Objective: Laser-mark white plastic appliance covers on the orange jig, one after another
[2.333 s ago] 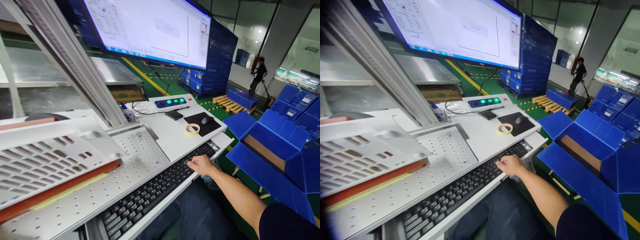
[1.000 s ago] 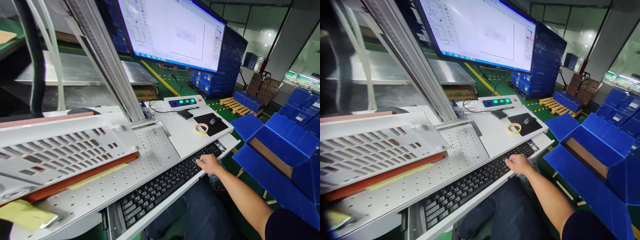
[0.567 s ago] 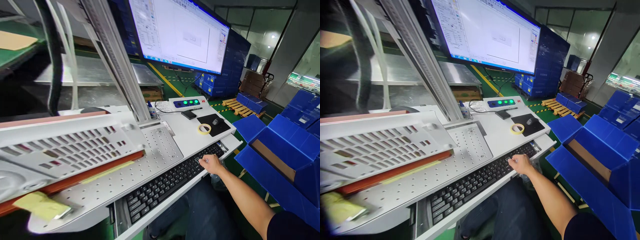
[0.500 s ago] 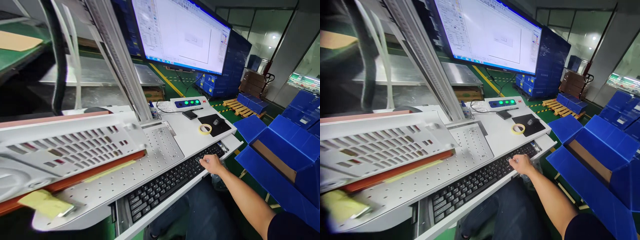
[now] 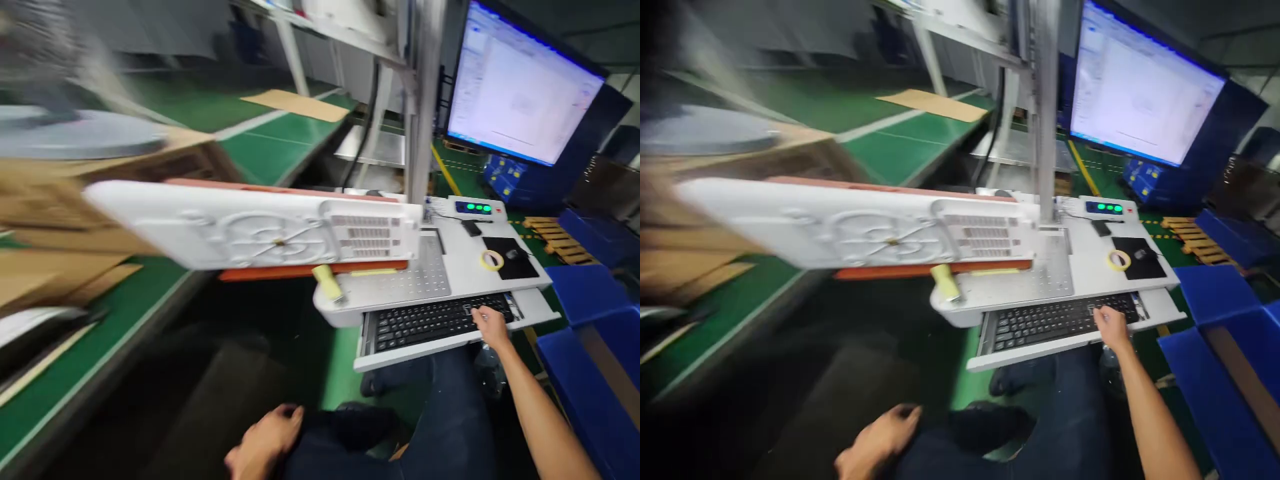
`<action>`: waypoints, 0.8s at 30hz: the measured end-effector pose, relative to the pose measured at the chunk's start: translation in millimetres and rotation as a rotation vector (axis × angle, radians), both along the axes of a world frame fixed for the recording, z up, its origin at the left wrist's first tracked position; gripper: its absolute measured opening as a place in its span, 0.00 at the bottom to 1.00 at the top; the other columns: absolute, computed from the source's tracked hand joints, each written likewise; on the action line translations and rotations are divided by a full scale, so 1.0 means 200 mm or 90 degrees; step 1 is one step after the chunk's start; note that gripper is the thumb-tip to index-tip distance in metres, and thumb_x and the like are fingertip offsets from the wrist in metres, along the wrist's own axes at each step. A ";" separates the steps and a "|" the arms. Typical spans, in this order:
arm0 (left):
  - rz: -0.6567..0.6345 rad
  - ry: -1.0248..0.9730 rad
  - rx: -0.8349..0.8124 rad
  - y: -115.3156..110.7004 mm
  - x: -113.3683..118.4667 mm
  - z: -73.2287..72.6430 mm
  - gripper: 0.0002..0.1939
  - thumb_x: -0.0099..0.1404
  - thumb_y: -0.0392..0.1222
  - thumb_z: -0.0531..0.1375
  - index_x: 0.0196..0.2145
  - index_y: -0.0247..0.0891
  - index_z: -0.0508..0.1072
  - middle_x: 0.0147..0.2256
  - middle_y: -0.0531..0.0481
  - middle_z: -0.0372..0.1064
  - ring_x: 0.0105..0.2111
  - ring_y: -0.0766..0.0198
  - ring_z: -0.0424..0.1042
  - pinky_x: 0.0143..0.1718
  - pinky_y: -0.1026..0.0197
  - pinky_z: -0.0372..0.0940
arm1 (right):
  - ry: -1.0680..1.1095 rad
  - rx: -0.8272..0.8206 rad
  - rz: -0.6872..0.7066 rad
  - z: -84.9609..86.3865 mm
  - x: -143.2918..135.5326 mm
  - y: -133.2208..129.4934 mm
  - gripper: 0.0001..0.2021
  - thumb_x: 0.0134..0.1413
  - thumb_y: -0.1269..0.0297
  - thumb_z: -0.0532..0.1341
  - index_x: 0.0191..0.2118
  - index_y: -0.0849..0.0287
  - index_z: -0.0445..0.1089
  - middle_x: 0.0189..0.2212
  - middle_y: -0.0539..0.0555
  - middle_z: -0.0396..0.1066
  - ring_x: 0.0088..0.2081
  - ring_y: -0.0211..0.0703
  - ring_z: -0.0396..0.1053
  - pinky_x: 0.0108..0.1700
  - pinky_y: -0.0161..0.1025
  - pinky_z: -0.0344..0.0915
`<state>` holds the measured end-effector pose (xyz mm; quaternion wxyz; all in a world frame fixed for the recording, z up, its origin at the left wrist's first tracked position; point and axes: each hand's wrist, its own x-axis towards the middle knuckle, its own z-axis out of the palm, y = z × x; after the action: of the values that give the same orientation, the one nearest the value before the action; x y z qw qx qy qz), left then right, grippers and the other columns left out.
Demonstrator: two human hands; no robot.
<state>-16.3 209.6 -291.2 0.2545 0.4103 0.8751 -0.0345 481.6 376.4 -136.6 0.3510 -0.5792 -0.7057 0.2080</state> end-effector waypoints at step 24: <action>0.217 -0.183 0.819 0.29 -0.49 0.72 0.27 0.66 0.56 0.63 0.58 0.40 0.72 0.57 0.38 0.76 0.59 0.47 0.76 0.66 0.43 0.68 | 0.109 0.006 0.130 0.59 -0.52 0.30 0.34 0.62 0.27 0.61 0.47 0.57 0.77 0.43 0.59 0.81 0.47 0.56 0.76 0.54 0.48 0.66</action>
<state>-113.9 268.1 -148.0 0.0755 0.3372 0.7310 0.5885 378.2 436.5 -18.9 0.3897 -0.4830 -0.7295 0.2875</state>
